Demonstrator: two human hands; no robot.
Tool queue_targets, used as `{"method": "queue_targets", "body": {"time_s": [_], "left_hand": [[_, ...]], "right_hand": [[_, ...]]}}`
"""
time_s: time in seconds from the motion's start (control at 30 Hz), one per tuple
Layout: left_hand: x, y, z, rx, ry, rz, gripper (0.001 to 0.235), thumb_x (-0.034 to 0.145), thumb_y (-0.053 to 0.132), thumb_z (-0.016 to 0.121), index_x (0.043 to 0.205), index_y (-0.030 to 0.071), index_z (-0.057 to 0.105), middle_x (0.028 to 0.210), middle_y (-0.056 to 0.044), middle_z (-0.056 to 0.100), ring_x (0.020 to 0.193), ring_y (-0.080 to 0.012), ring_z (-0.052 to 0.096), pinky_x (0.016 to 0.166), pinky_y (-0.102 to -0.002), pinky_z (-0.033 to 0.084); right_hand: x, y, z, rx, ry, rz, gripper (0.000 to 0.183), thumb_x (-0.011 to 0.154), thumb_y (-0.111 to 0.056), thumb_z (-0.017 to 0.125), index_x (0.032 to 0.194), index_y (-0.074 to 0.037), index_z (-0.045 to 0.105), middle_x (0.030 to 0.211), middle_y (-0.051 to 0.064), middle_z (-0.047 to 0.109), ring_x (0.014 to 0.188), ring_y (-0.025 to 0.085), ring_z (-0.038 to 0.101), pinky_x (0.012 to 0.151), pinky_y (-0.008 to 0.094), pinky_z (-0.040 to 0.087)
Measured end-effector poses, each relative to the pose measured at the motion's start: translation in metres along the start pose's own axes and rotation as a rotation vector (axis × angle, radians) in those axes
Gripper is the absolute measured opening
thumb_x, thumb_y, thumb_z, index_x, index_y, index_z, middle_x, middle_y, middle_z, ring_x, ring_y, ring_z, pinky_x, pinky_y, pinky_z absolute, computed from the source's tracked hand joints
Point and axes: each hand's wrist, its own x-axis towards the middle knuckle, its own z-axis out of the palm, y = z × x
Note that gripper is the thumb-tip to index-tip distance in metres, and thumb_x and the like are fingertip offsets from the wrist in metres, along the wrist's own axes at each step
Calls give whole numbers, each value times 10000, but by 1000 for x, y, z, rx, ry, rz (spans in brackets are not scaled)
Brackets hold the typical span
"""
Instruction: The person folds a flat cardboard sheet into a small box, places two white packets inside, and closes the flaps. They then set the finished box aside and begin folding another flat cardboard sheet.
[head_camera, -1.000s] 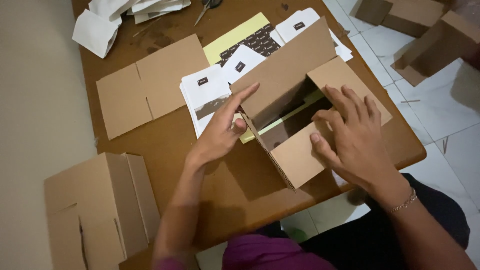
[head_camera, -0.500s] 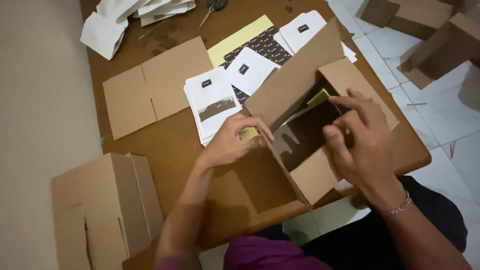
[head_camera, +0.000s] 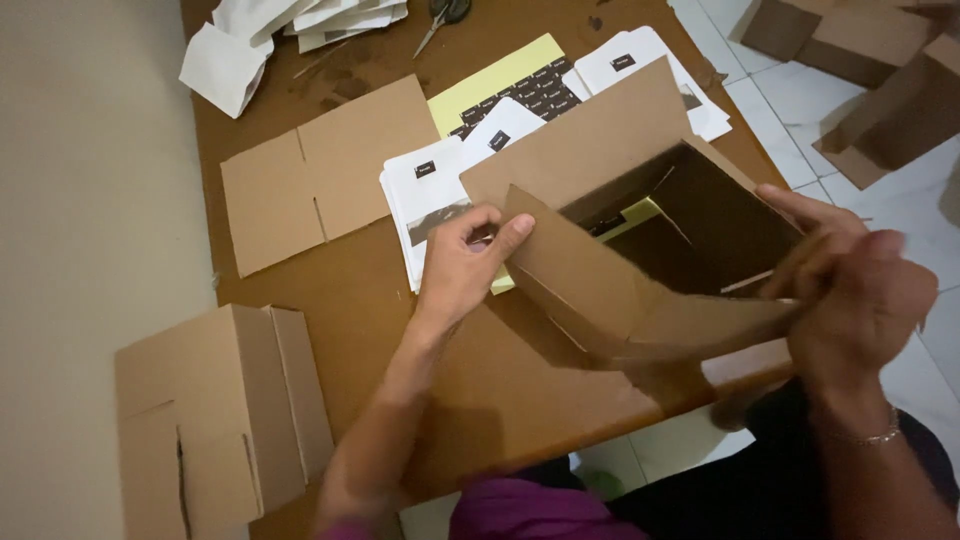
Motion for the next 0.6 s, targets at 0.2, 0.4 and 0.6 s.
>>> {"method": "queue_targets", "body": {"time_s": [0.2,0.4,0.6], "left_hand": [[1,-6,14,152,214,-21,461,898,464,717,640,168,475,633,79,390,625,-79,299,605,-236,258],[-8,-1,19,222,29,106,371,834,464,747,1068,177,718,1151,10,760,1087,-113,682,908,-272,536],[-13,2,18,302,-23,223,440,866,421,732,1243,205,667,1291,15,707,1246,-184,635,1075,-354,448]], "right_hand": [[-2,2,-1,108,10,58,850,1194,-496,163,493,-29,279,566,239,433,1254,542,703,750,355,416],[2,4,8,-48,-132,-207,496,1197,-176,333,763,32,456,1226,406,623,862,359,684,1327,736,342],[14,-7,13,-212,-288,-305,381,1085,-52,367,749,-3,541,1030,185,731,1353,481,553,1297,738,276]]}}
